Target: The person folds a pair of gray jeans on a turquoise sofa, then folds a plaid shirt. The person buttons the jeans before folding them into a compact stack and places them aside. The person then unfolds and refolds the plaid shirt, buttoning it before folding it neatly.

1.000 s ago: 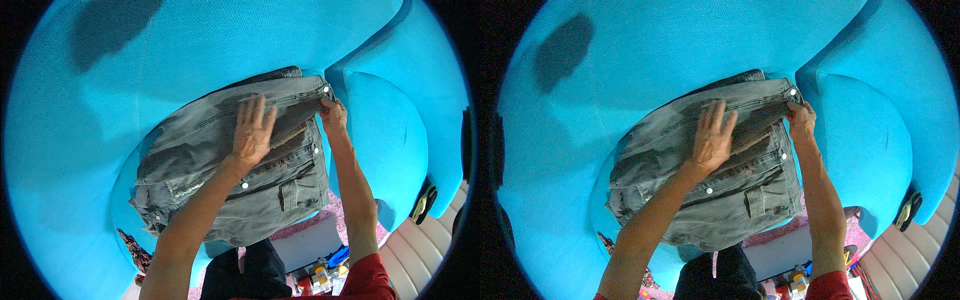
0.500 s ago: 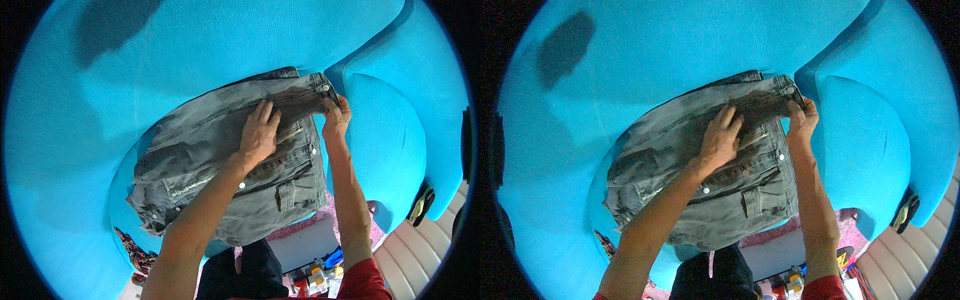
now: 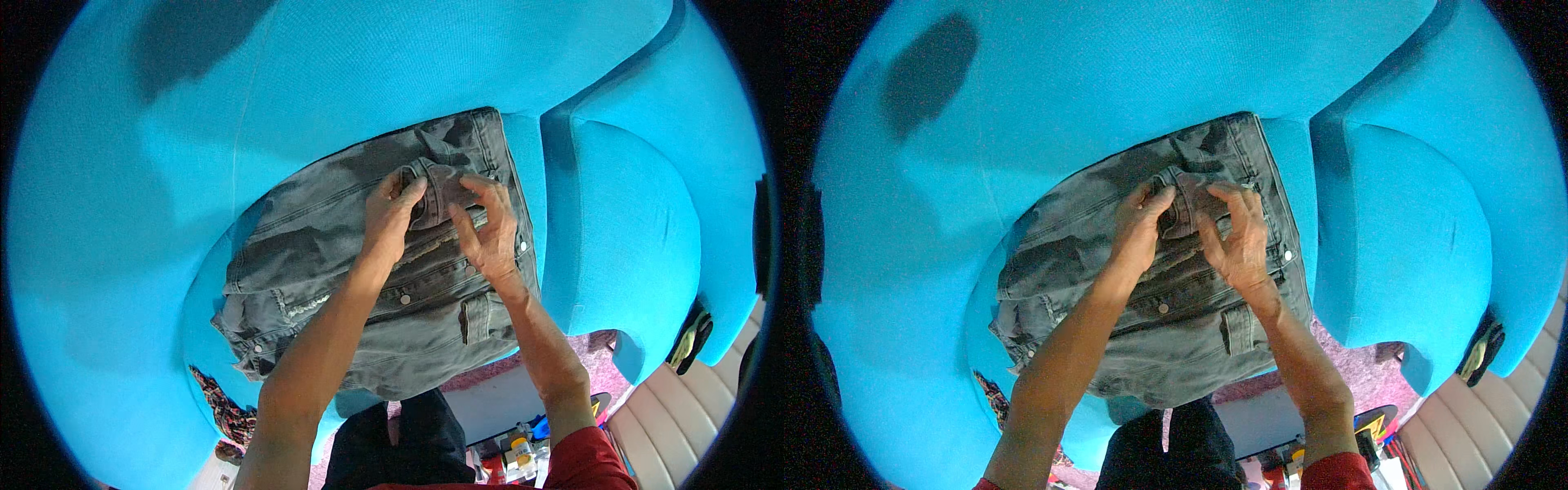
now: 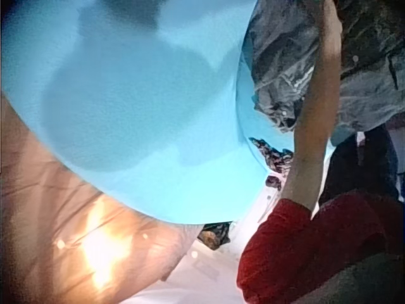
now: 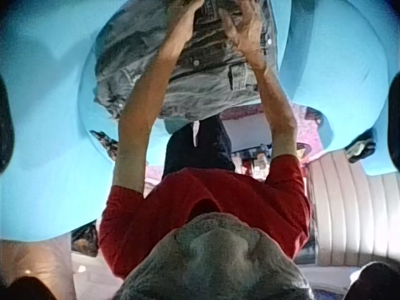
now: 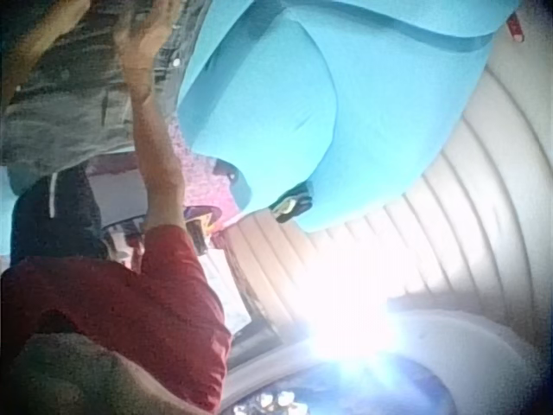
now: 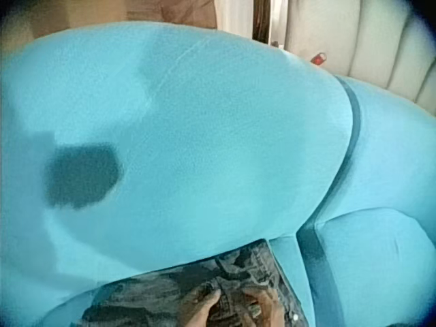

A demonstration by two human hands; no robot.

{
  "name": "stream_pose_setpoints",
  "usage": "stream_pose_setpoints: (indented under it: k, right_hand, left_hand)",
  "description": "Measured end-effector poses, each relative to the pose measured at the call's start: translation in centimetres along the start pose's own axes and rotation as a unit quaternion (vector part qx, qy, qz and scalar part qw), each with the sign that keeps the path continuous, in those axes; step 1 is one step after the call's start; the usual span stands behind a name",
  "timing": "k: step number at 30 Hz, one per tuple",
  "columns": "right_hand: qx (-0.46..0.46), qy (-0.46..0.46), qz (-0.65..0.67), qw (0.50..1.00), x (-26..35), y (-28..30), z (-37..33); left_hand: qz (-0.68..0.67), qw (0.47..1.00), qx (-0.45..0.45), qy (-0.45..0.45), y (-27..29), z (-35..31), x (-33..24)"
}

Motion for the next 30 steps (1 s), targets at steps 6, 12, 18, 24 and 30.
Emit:
stream_pose_setpoints:
  k: [6,12,18,24,30]
  right_hand:
    - [-0.043,-0.178,0.043,0.982,-4.7,-0.3,1.1]
    - [0.078,-0.208,0.08,0.972,-7.0,-1.5,3.1]
    - [0.024,-0.224,0.16,0.961,-5.6,-0.9,0.9]
    - [-0.06,-0.093,0.002,0.994,-3.4,-0.3,1.0]
    - [-0.039,-0.227,0.147,0.962,-5.4,-1.9,0.7]
  left_hand:
    - [0.254,0.966,-0.044,-0.023,-0.2,-0.4,-1.6]
    - [0.044,0.996,0.059,0.05,-0.9,-0.7,-0.7]
    - [0.033,0.997,0.059,0.027,-2.8,0.7,-1.5]
    - [0.003,0.989,0.149,0.017,-5.5,4.3,-2.8]
    - [0.101,0.985,0.039,0.138,-3.8,4.7,-1.7]
Point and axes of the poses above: each hand's wrist, its own z-axis towards the middle knuckle, its own y-axis out of the back of the hand, x = y × z, the point moved 3 cm from there along z, towards the middle knuckle, and after that the axes turned 8 degrees about -z, right-handed, at the moved point
